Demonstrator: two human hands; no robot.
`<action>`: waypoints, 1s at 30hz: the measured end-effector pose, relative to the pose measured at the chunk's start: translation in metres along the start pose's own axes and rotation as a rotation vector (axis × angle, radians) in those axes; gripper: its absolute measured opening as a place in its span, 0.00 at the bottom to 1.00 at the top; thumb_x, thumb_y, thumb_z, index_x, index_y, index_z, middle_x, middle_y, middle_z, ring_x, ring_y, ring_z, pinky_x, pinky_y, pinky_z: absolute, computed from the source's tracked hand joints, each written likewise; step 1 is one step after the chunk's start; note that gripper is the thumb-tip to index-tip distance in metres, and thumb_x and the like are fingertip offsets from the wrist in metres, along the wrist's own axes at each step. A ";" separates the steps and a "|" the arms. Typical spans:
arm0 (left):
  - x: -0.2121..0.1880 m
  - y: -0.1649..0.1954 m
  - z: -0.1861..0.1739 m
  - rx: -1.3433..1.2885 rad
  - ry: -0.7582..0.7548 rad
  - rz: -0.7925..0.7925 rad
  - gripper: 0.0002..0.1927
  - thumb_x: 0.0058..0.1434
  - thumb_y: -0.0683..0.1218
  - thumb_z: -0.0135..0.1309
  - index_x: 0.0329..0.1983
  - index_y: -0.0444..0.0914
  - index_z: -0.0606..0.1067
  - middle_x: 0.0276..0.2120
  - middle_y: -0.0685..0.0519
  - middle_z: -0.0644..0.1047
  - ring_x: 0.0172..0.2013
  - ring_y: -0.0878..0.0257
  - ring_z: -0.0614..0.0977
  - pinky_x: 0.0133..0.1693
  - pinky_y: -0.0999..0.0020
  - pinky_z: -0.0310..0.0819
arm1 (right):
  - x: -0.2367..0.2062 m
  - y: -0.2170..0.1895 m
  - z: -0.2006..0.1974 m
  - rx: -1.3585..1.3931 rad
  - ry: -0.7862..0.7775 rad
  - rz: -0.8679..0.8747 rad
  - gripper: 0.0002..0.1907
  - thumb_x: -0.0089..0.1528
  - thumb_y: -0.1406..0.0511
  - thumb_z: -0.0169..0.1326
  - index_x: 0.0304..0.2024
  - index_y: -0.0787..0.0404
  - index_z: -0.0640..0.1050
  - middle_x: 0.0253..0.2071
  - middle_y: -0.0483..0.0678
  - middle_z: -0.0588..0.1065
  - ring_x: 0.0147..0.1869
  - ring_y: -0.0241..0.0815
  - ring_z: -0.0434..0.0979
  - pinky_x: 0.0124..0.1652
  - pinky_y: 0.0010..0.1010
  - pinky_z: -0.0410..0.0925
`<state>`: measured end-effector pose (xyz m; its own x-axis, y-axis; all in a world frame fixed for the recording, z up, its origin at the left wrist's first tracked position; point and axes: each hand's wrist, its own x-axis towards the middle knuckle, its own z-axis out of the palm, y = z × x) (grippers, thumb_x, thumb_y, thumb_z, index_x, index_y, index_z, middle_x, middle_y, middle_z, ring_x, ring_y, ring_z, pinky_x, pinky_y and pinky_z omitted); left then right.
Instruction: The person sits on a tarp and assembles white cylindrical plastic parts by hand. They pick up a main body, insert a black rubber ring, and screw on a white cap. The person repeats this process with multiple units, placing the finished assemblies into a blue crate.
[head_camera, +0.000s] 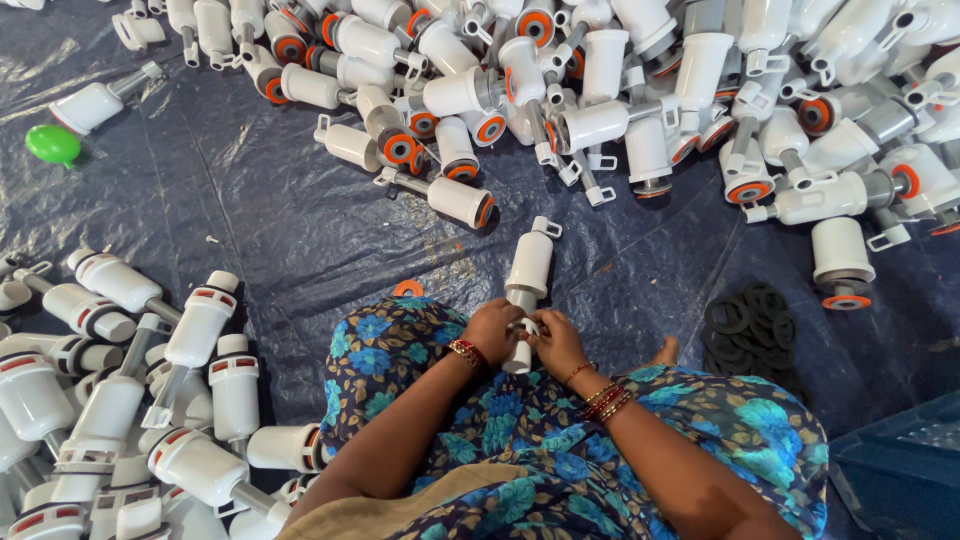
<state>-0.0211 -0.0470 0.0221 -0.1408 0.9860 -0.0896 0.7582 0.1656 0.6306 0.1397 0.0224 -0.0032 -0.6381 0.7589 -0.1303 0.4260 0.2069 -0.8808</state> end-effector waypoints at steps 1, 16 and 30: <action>0.000 0.001 -0.001 -0.012 0.007 -0.010 0.15 0.55 0.45 0.62 0.46 0.39 0.80 0.42 0.46 0.78 0.46 0.48 0.80 0.50 0.56 0.76 | 0.001 0.001 0.002 0.019 0.002 -0.006 0.19 0.59 0.63 0.64 0.50 0.64 0.76 0.49 0.52 0.74 0.49 0.46 0.80 0.50 0.35 0.74; 0.028 -0.003 -0.008 -0.223 -0.197 -0.355 0.29 0.70 0.66 0.43 0.61 0.41 0.70 0.48 0.38 0.80 0.49 0.44 0.82 0.51 0.52 0.75 | 0.009 -0.023 -0.008 0.474 -0.215 0.453 0.20 0.69 0.62 0.48 0.63 0.51 0.63 0.40 0.47 0.74 0.35 0.35 0.70 0.31 0.26 0.65; 0.024 -0.010 0.001 -1.361 -0.041 -0.096 0.22 0.76 0.48 0.53 0.66 0.30 0.70 0.44 0.45 0.74 0.34 0.61 0.69 0.35 0.69 0.63 | 0.011 -0.029 -0.027 0.346 0.266 -0.180 0.18 0.67 0.64 0.57 0.58 0.64 0.75 0.47 0.48 0.73 0.44 0.32 0.73 0.43 0.24 0.70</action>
<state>-0.0314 -0.0249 0.0126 -0.1199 0.9758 -0.1829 -0.4779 0.1048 0.8721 0.1381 0.0415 0.0331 -0.4761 0.8712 0.1194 0.0564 0.1658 -0.9845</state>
